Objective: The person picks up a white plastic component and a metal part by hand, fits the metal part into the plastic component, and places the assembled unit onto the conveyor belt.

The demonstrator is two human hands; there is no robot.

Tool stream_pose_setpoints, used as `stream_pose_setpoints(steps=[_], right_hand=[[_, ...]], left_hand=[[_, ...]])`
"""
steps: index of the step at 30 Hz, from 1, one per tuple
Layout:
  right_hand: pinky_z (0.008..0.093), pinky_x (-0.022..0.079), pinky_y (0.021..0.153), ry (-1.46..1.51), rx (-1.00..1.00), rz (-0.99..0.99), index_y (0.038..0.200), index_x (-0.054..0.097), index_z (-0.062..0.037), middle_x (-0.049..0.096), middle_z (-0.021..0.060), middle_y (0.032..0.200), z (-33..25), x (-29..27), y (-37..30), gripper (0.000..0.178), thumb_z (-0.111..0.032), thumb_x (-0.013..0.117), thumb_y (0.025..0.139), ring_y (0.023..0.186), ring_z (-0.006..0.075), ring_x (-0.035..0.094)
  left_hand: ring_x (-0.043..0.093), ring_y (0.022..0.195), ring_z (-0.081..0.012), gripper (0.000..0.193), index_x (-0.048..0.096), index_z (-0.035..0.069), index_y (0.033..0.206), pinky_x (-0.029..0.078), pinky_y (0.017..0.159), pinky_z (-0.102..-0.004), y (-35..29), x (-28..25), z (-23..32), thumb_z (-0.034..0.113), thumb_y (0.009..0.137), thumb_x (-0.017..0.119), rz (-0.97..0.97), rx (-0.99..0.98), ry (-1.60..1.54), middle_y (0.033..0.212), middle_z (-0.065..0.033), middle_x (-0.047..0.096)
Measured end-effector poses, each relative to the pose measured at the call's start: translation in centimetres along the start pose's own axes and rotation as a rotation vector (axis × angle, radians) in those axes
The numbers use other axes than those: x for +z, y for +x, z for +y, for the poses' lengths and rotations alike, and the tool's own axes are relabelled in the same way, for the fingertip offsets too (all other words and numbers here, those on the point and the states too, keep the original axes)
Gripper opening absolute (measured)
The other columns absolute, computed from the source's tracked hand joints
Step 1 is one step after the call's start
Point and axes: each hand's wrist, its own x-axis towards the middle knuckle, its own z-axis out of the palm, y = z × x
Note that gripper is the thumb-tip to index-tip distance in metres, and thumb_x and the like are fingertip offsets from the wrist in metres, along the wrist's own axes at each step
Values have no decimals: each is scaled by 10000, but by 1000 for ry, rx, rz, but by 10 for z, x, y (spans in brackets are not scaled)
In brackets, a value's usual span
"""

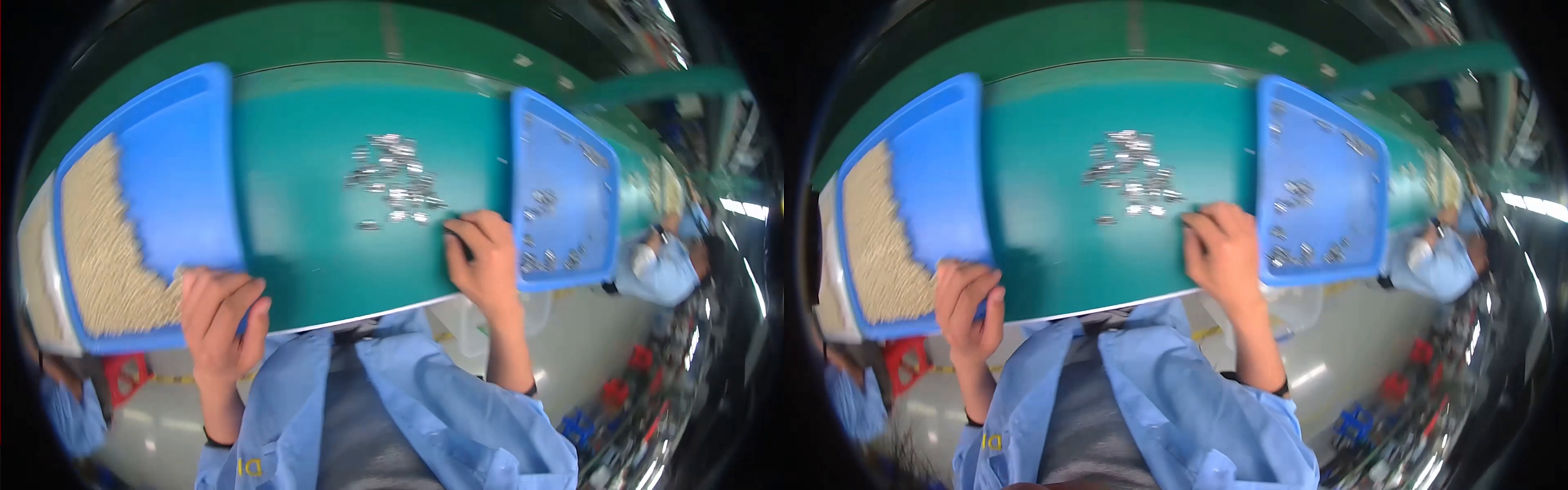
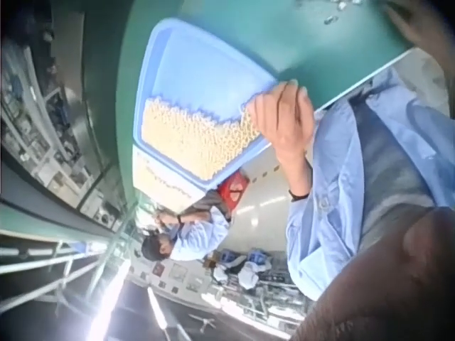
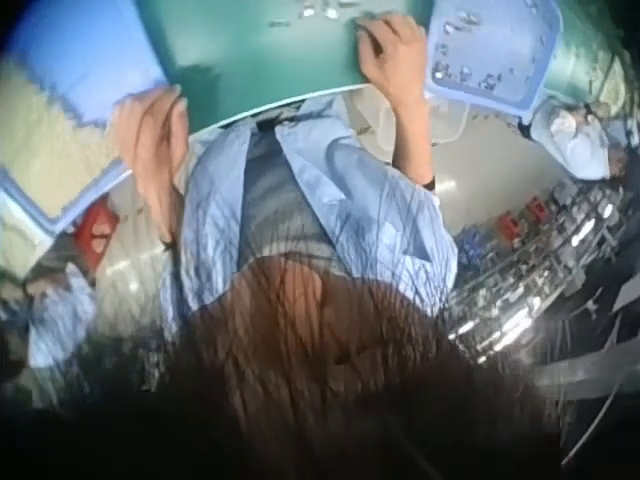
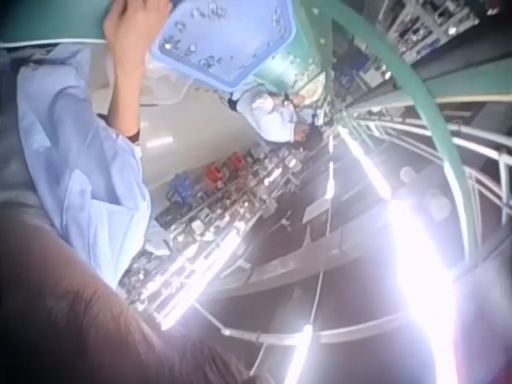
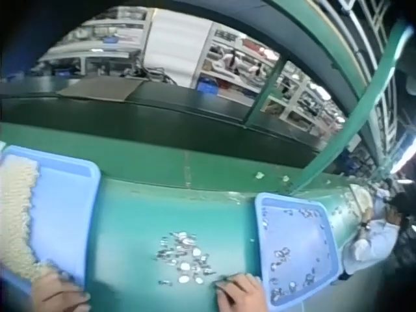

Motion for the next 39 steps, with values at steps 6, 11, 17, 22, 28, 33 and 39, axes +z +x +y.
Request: stream_pose_setpoints(steps=[6,11,17,22,28,33,39], right_hand=[[397,498,821,-4,5,-24,964,747,-6,640,111,974,-4,-5,-5,166,22,743,800,939,294,620],[381,494,829,15,-5,-43,971,749,-7,656,104,963,-6,-1,-1,154,38,724,826,929,282,619],[383,475,814,82,-51,63,981,761,-21,703,88,950,-9,8,2,187,32,728,805,870,278,626],[370,519,822,118,-83,107,1017,764,0,732,123,994,-6,10,-3,202,79,720,836,917,279,661],[372,522,817,145,-53,114,1016,760,6,737,125,982,-6,14,-6,199,83,718,837,905,278,668],[372,518,813,166,-52,103,1015,755,8,739,129,970,-6,16,-5,192,80,714,842,891,281,667],[368,508,808,202,-37,104,1015,742,10,735,127,955,-5,19,-4,178,75,707,853,878,279,662]], left_hand=[[600,852,-316,229,682,-16,1010,442,753,-402,-35,-23,-9,0,787,730,193,-367,146,969,-138,642],[563,970,-303,241,679,20,1036,428,815,-403,-49,-47,-7,-6,798,703,130,-512,421,1024,-131,580],[545,975,-300,224,697,33,1028,418,849,-411,-31,-54,-25,-5,807,689,7,-527,492,1031,-114,567],[548,975,-284,219,712,33,1029,391,882,-410,-7,-79,-47,7,812,705,-300,-457,395,1021,-96,579],[561,977,-259,194,741,48,1016,369,891,-391,11,-81,-45,24,830,695,-514,-479,375,981,-71,619],[577,945,-252,165,742,57,1020,363,869,-386,12,-79,-53,44,862,696,-558,-433,329,916,-71,646],[568,867,-252,110,716,40,1008,360,858,-388,5,-73,-59,73,905,694,-523,-455,290,860,-77,628]])
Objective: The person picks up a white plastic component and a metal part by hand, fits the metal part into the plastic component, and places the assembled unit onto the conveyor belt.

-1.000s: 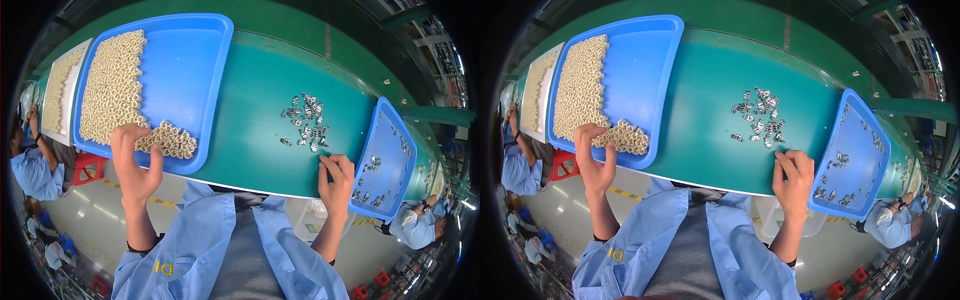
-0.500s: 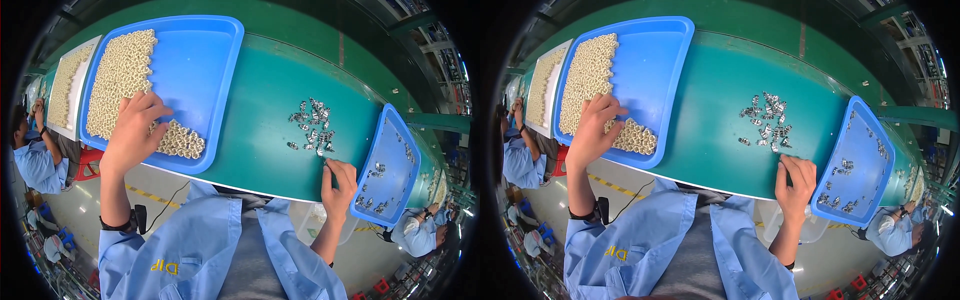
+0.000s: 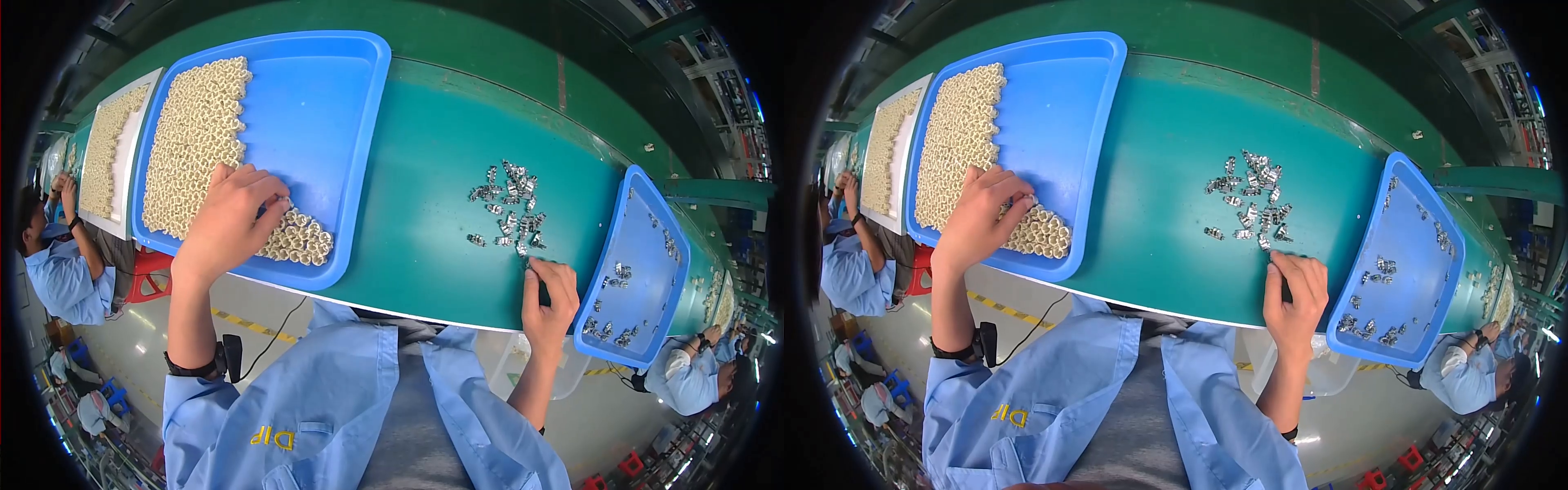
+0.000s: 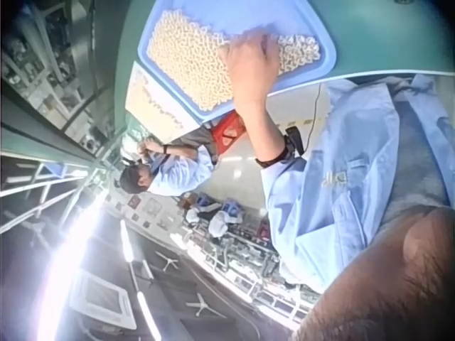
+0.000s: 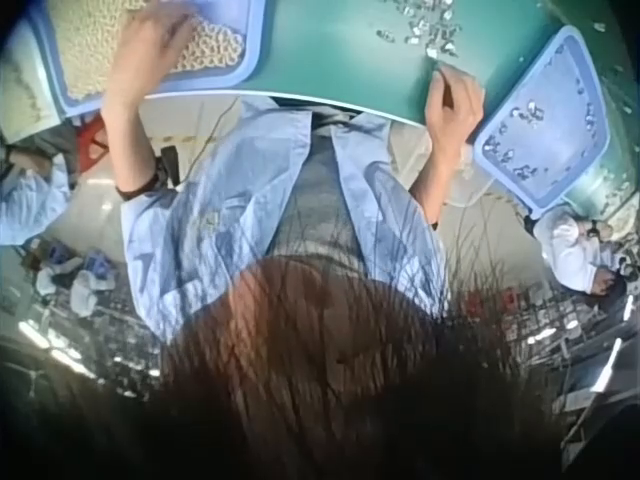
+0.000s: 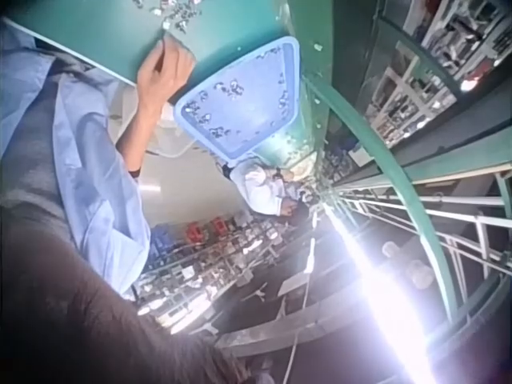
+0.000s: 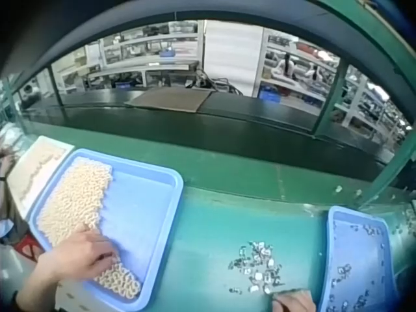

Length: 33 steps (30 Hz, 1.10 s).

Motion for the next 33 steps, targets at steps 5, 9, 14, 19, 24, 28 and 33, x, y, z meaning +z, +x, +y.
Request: stream_pose_setpoints(steps=[5,9,14,19,24,28,33], right_hand=[[366,502,802,11,2,4,1023,733,13,727,122,943,0,2,0,178,76,702,859,855,272,649],[364,500,798,32,-2,16,1027,731,15,721,121,936,2,4,0,179,77,699,862,843,265,641],[358,498,796,39,-5,25,1027,730,18,720,123,937,4,5,-2,176,77,695,866,842,260,639],[353,497,792,53,11,30,1032,729,21,714,124,933,4,5,-1,177,81,685,870,837,257,634],[351,498,795,56,15,22,1035,728,23,709,124,928,5,6,-1,179,82,678,873,834,255,629],[351,498,798,60,26,17,1038,729,23,709,127,932,5,4,-3,182,81,676,873,837,258,630],[351,505,815,80,14,21,1054,740,25,718,135,950,6,5,-2,192,78,676,881,869,265,644]], left_hand=[[567,840,-255,105,708,41,1004,371,858,-389,-4,11,5,112,927,696,82,-54,51,844,-82,624],[563,861,-262,182,701,42,1071,377,861,-394,-10,13,3,105,900,693,146,-77,35,872,-83,623],[565,897,-266,327,684,42,1156,371,894,-387,-11,10,4,62,830,661,122,-77,-27,920,-88,618],[577,896,-270,363,696,44,1137,359,880,-389,-8,9,-3,30,778,642,106,-63,-47,919,-93,634],[576,917,-257,315,698,41,1098,353,896,-379,-6,3,-4,25,787,654,33,-51,-69,918,-86,617],[581,918,-259,254,704,45,1040,351,897,-377,3,0,2,30,789,670,-9,-47,-18,902,-81,627],[570,874,-269,183,696,42,971,345,851,-390,5,10,1,35,789,673,108,-13,25,905,-77,650]])
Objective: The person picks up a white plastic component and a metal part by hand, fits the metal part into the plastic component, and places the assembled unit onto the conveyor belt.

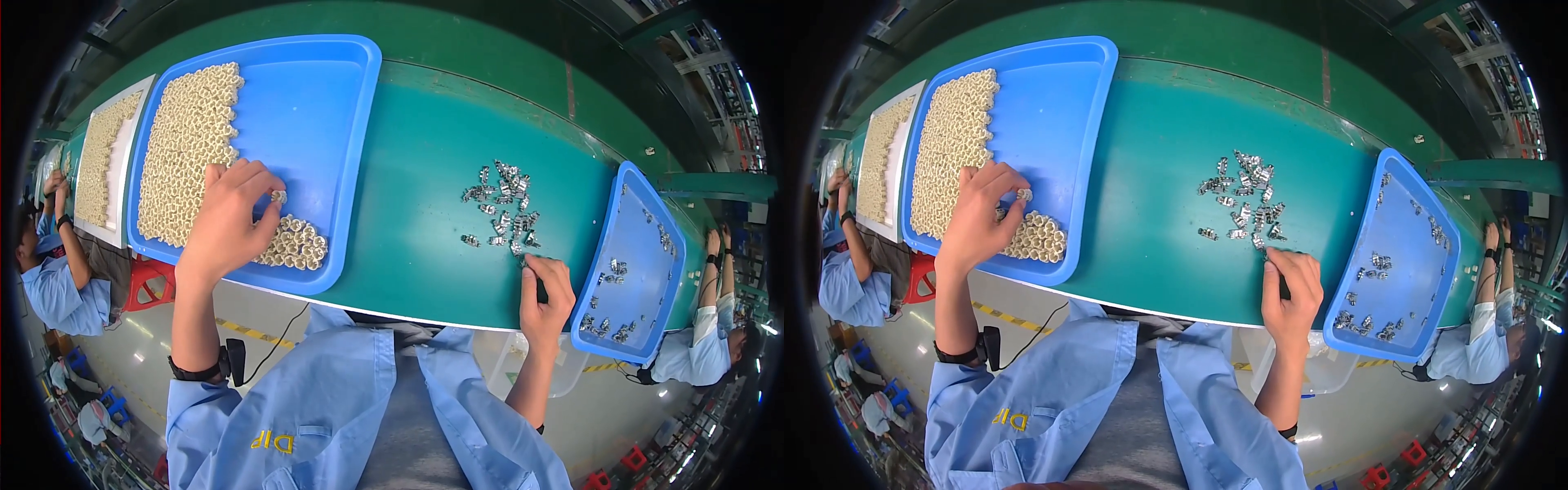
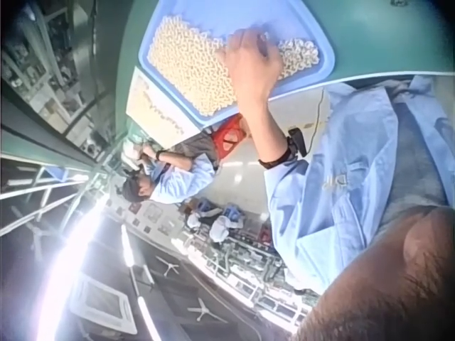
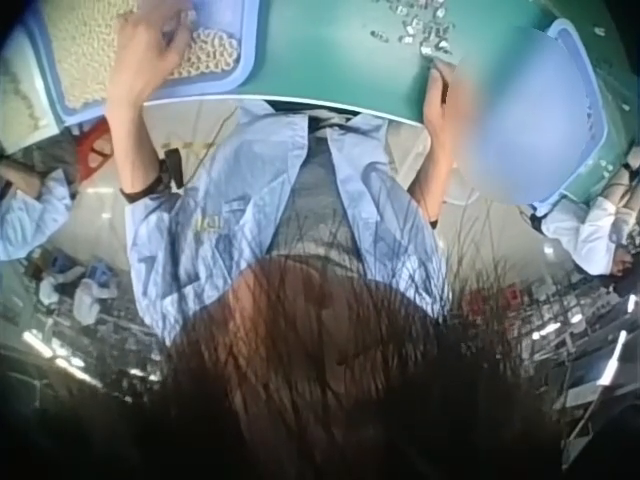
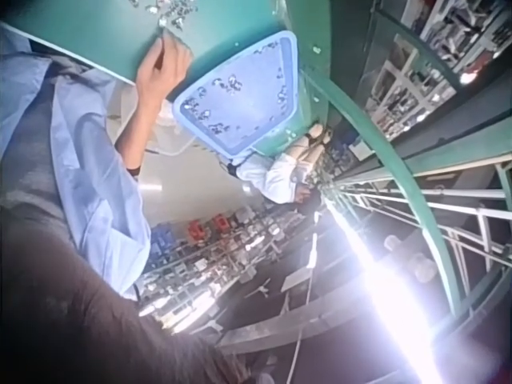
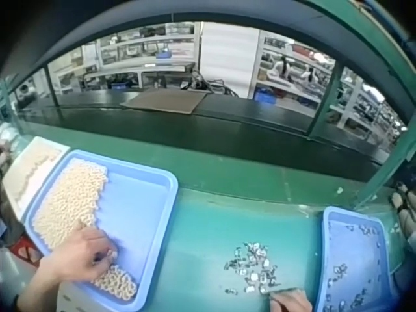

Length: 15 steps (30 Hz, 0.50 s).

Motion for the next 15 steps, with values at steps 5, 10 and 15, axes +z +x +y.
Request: stream_pose_setpoints(steps=[5,10,15], right_hand=[[354,513,842,20,28,17,1064,747,43,732,142,952,2,-5,-4,202,84,693,874,897,266,660],[401,516,876,267,-103,27,1058,750,66,743,157,933,-23,7,14,204,99,713,860,854,254,677],[429,523,857,588,-211,-4,1068,739,63,741,176,937,-62,29,36,204,105,705,872,824,254,690]], left_hand=[[600,836,-281,193,694,39,943,425,780,-401,-2,9,21,-17,759,705,279,138,-61,903,-85,678],[625,727,-283,256,691,15,946,476,646,-378,4,22,62,-44,715,784,435,287,-271,846,-101,691],[667,694,-276,269,681,-41,967,513,624,-338,5,31,92,-38,745,833,404,294,-366,856,-142,720]])
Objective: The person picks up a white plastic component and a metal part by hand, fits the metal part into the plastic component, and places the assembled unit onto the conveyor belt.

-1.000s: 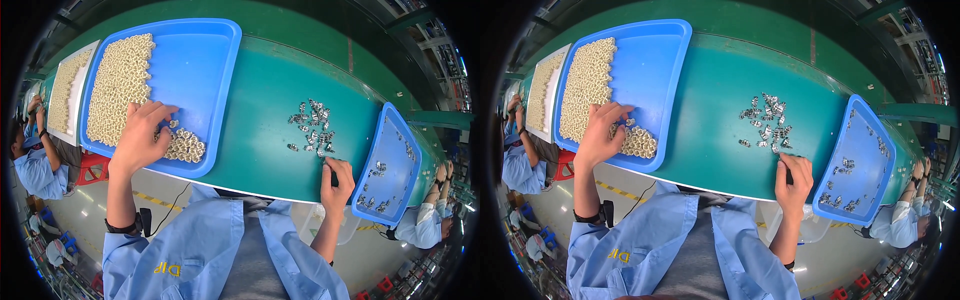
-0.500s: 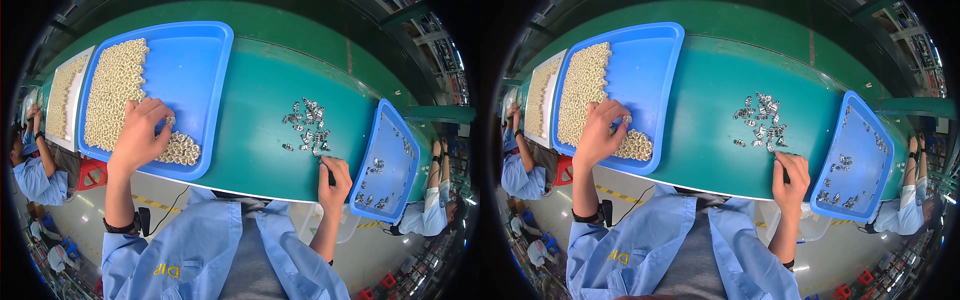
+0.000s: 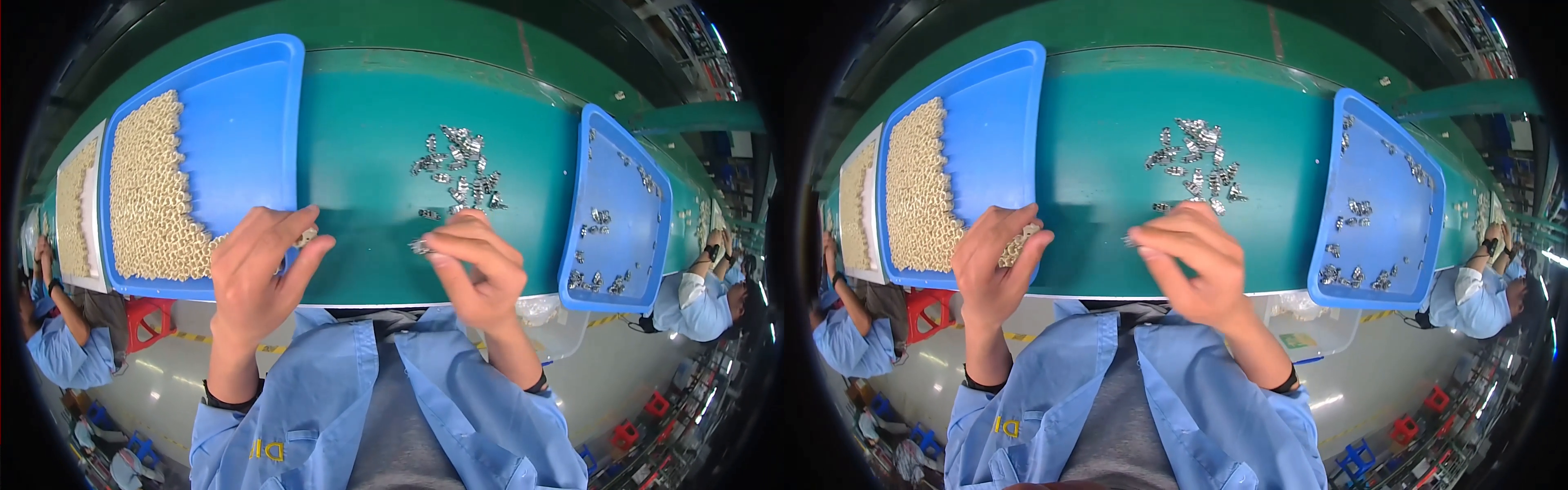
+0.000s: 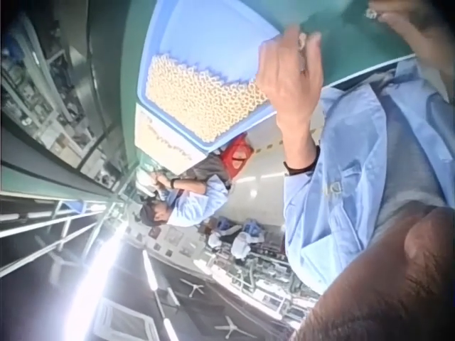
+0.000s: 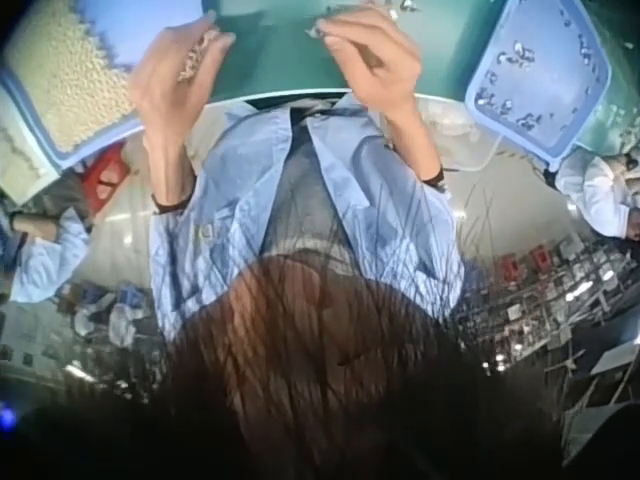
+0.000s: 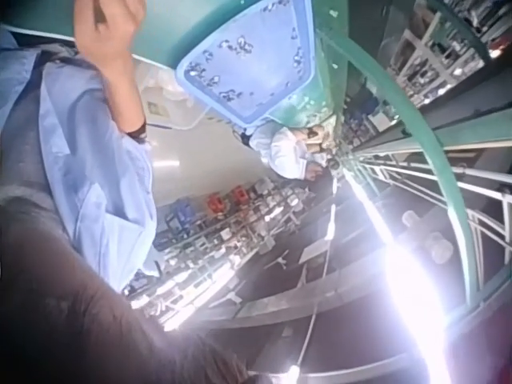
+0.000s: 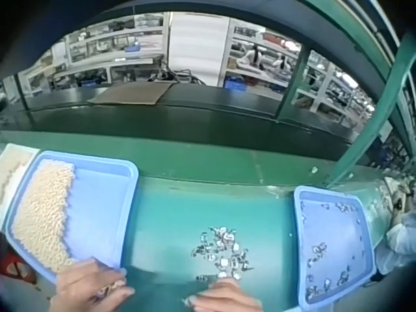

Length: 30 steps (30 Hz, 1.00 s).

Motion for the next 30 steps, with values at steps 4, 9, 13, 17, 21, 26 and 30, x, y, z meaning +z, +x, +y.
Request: stream_pose_setpoints(steps=[4,9,13,17,21,26,30], right_hand=[[398,543,792,275,75,46,1096,728,56,730,179,983,-17,28,9,203,88,699,897,829,261,694],[391,557,758,264,-66,74,1100,727,52,723,183,1028,-27,37,15,203,85,697,902,838,264,699],[411,565,742,217,-144,95,1094,727,49,720,185,1050,-34,37,14,202,81,704,896,843,284,713],[389,551,728,149,-138,117,1033,759,29,727,141,978,-42,37,18,262,63,773,774,823,276,704],[432,583,759,109,-174,78,1094,721,34,729,182,1032,-46,36,18,201,69,700,897,893,314,754],[478,598,843,144,-120,74,1097,712,49,740,215,1053,-47,38,17,184,63,673,918,937,329,760],[496,594,901,182,-51,110,1115,699,67,742,239,1071,-39,41,11,189,65,650,933,955,340,761]], left_hand=[[637,656,-243,367,691,-27,995,455,537,-313,-1,12,13,85,733,921,44,49,-30,808,-122,697],[638,671,-249,371,694,-30,1026,478,562,-324,0,21,17,57,734,906,104,164,-155,808,-122,696],[646,694,-266,363,701,-32,1030,493,578,-338,-1,23,21,16,721,884,144,181,-195,814,-127,699],[632,715,-281,427,717,-38,1075,484,595,-353,-2,25,23,-4,673,856,194,205,-163,818,-125,694],[577,721,-263,435,702,-85,1150,449,660,-382,-5,25,26,31,750,827,190,199,-118,789,-118,661],[558,773,-265,571,656,-94,1314,443,698,-387,-8,33,25,-8,757,751,205,201,-65,862,-123,653],[571,782,-267,608,650,-74,1354,472,706,-379,-9,40,27,-45,751,723,210,131,-148,909,-115,652]])
